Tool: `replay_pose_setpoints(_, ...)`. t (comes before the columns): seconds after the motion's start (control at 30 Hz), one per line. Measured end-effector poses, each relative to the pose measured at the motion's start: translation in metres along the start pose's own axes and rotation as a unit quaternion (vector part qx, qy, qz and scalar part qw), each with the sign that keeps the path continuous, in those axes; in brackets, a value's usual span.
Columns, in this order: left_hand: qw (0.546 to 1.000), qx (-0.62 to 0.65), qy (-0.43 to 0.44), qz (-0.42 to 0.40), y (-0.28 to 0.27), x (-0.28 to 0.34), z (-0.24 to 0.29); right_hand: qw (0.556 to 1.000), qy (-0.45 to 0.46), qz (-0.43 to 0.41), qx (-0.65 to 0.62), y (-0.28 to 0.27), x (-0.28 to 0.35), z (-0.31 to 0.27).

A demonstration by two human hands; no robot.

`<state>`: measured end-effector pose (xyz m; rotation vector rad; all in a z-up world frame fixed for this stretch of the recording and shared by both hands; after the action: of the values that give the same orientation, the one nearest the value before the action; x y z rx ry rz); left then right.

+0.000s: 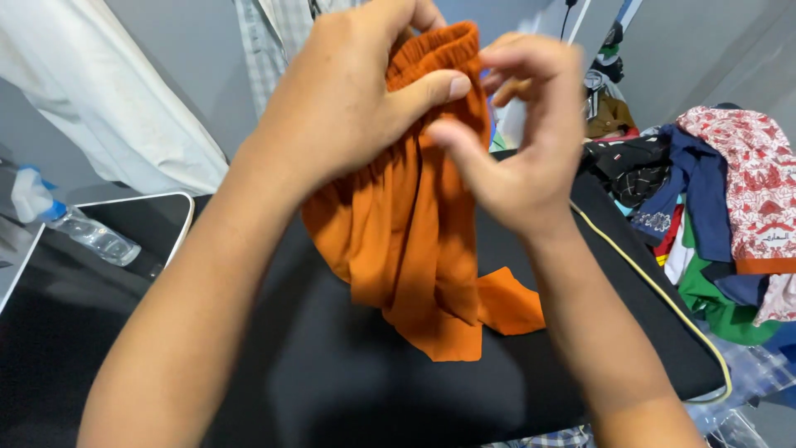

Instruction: The person irons an orange garment on a black ironing board. They smooth the fabric with their hands, spray it with water from a spray bottle, and use an electric iron to press the material. The person repeatedly adjusts the garment and moves the iron across its surface to remove wrinkles.

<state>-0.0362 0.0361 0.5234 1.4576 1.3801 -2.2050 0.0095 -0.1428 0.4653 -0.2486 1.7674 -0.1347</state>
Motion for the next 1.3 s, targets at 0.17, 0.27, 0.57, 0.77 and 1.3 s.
replay_pose_setpoints(0.17, 0.99, 0.084, -0.112, -0.007, 0.012, 0.004, -0.004, 0.984, -0.045, -0.053, 0.162, 0.005, 0.002, -0.005)
replay_pose_setpoints(0.27, 0.989, 0.087, -0.112, -0.03, 0.016, 0.014, -0.009, 0.984, -0.048, -0.055, 0.163, 0.008, 0.003, -0.001)
replay_pose_setpoints(0.57, 0.982, 0.059, -0.029, -0.175, -0.005, 0.051, 0.007, 0.988, 0.062, -0.13, -0.063, -0.017, 0.015, 0.033)
replay_pose_setpoints(0.77, 0.985, -0.071, -0.109, -0.11, 0.002, 0.056, 0.016, 0.959, 0.135, -0.114, -0.223, 0.001, 0.023, 0.028)
replay_pose_setpoints(1.3, 0.992, -0.065, 0.01, 0.107, -0.006, 0.04, -0.004, 0.985, 0.157, -0.007, -0.065, 0.049, 0.063, 0.006)
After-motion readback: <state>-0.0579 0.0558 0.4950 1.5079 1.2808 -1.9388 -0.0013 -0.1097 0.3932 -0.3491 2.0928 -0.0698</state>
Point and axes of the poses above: each hand's wrist, its own x-axis away from the middle knuckle, its own y-axis out of the palm, z = x × y, the point moved 1 cm from there along -x, towards the middle knuckle, and after that the axes turned 2 degrees about -z, right-handed, at the moved point
